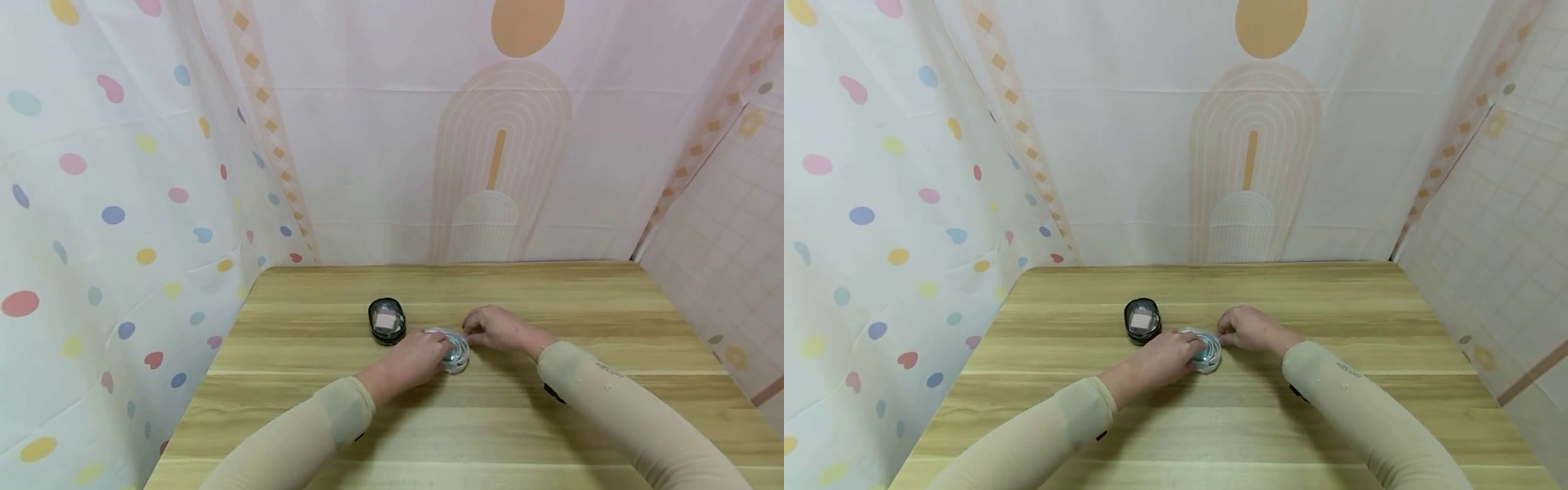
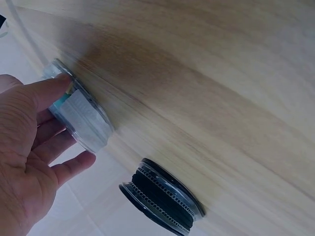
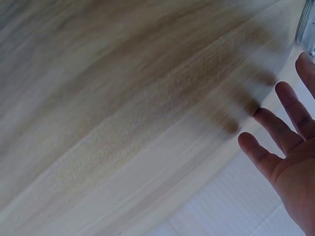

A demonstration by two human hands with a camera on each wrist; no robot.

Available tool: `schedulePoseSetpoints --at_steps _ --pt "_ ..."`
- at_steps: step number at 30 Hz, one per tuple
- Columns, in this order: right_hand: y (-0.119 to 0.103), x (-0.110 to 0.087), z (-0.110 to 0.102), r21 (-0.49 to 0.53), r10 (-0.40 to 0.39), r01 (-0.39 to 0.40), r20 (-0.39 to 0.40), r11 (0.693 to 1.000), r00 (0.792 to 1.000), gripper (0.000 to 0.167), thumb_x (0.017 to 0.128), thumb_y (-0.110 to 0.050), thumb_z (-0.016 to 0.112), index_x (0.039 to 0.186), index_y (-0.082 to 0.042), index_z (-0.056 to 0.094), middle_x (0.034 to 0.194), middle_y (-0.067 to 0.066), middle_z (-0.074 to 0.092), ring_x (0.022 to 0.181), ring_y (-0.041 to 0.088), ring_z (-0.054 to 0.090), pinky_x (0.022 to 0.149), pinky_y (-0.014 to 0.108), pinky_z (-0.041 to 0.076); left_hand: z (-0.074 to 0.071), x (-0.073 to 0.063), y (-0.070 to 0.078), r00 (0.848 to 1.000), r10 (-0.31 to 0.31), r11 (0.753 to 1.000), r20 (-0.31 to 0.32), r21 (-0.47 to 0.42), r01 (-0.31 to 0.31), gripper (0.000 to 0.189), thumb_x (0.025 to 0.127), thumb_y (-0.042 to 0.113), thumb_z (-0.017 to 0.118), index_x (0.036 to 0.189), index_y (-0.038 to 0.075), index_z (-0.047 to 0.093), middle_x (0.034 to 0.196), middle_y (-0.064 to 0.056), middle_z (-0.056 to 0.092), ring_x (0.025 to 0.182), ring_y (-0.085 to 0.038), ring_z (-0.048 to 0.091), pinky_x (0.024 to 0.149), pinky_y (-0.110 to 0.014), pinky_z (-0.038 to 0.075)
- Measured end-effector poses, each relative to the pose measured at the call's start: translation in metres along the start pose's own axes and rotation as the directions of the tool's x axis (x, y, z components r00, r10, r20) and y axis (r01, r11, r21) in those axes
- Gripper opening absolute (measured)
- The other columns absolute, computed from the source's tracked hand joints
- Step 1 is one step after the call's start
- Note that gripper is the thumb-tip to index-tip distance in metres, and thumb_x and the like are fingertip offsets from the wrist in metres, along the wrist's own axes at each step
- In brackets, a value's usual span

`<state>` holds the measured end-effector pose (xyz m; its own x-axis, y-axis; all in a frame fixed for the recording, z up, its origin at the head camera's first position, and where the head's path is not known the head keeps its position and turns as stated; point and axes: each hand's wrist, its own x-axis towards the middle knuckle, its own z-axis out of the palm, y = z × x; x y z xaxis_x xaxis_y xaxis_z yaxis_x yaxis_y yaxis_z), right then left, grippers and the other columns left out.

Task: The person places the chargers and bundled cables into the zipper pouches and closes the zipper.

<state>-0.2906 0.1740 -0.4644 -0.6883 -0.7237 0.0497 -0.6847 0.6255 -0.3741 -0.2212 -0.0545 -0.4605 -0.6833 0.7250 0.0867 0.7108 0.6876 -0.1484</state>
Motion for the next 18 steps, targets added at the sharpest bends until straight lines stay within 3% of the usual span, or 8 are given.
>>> schedulePoseSetpoints --at_steps 11,14,18 --pt "-0.0005 -0.0073 -0.0027 -0.043 -0.083 0.084 0.010 0.996 0.996 0.005 0.094 -0.014 0.082 0.090 -0.012 0.081 0.115 0.009 0.078 0.108 0.027 0.074 0.095 0.042 0.063 0.0025 -0.0010 0.0013 1.000 -0.012 1.000 -0.022 -0.014 0.012 0.024 0.100 0.024 0.076 0.121 0.015 0.074 0.122 -0.002 0.077 0.108 -0.017 0.076 0.092 -0.034 0.063" --pt "-0.0017 -0.0071 -0.0035 -0.050 -0.090 0.090 0.003 0.995 0.996 0.004 0.094 -0.015 0.082 0.090 -0.013 0.081 0.109 0.006 0.079 0.099 0.019 0.074 0.087 0.035 0.064 0.0025 -0.0013 0.0004 0.999 -0.002 1.000 -0.034 -0.004 0.002 0.024 0.099 0.024 0.077 0.121 0.015 0.075 0.121 -0.001 0.077 0.109 -0.016 0.076 0.095 -0.036 0.063" --pt "-0.0036 -0.0050 -0.0039 -0.055 -0.042 0.042 0.006 0.998 0.999 0.005 0.095 -0.015 0.082 0.090 -0.015 0.081 0.099 -0.001 0.079 0.089 0.007 0.070 0.079 0.027 0.061 0.0019 -0.0014 0.0005 1.000 0.015 1.000 -0.027 0.022 -0.015 0.025 0.099 0.026 0.077 0.121 0.015 0.075 0.122 -0.002 0.077 0.112 -0.015 0.075 0.105 -0.038 0.059"
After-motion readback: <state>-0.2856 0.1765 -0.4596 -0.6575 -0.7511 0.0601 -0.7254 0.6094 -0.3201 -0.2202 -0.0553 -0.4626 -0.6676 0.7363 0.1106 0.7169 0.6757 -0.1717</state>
